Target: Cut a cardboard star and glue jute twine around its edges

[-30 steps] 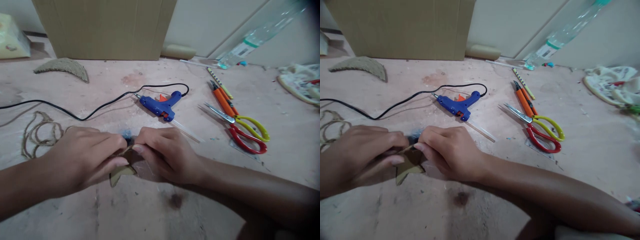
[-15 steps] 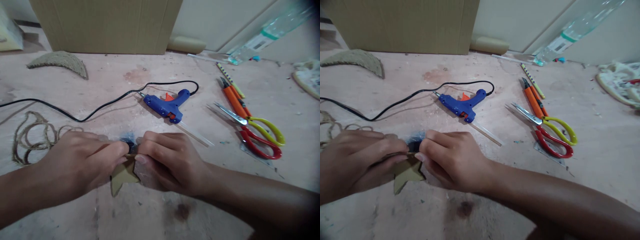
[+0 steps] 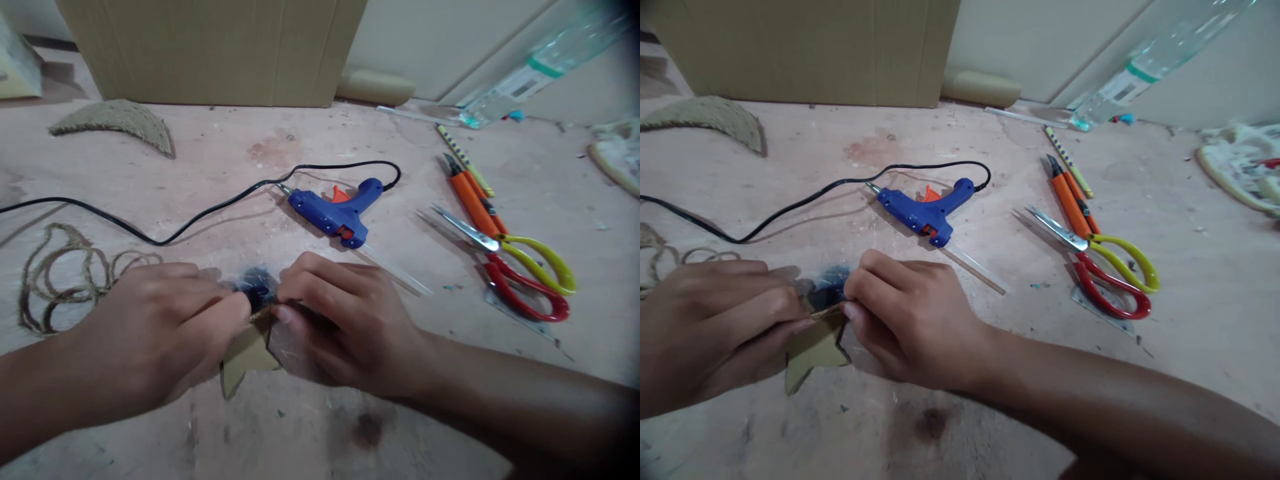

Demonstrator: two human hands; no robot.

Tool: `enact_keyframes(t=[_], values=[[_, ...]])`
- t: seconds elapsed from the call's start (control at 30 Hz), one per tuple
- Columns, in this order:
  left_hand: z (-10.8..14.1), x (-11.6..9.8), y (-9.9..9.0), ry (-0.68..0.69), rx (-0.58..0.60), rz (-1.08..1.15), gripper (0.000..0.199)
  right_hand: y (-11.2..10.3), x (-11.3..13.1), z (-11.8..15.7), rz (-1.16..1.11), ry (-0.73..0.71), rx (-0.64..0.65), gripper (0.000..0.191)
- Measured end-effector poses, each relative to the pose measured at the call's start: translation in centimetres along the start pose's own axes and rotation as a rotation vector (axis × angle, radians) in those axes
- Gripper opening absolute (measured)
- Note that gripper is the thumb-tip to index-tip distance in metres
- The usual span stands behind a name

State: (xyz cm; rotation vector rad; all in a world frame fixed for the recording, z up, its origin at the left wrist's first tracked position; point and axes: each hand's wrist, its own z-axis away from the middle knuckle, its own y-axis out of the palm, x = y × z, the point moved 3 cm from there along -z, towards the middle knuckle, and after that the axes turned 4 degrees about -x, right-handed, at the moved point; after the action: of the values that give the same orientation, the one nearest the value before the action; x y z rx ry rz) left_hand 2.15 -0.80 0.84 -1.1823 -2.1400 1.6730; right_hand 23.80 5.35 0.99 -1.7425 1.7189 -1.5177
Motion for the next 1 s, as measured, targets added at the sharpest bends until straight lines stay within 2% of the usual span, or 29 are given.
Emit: enact_keyframes(t=[0.43,0.57,0.8,1.0], values=[[-0.39,-0.19,-0.11,0.016,0.014,0.034,0.038,-0.1,0.26,0.34,-0.019,-0.068,-0.017,0.008],[-0.37,-0.09,-0.01,0.026,0.015,0.067,0.038,-0.16,0.24,0.42,-0.02,-0.08,-0.008,0.015],[-0.86,-0.03,-0.15,0.066,-0.059,0.095,0.037,0.05,0.26,0.53,-0.001,-0.107,-0.014,0.016],[-0.68,-0.03,-0.09,0.061,-0.054,0.073,0.033,0.01,0.41,0.63,0.006,-0.109,-0.014,0.016]])
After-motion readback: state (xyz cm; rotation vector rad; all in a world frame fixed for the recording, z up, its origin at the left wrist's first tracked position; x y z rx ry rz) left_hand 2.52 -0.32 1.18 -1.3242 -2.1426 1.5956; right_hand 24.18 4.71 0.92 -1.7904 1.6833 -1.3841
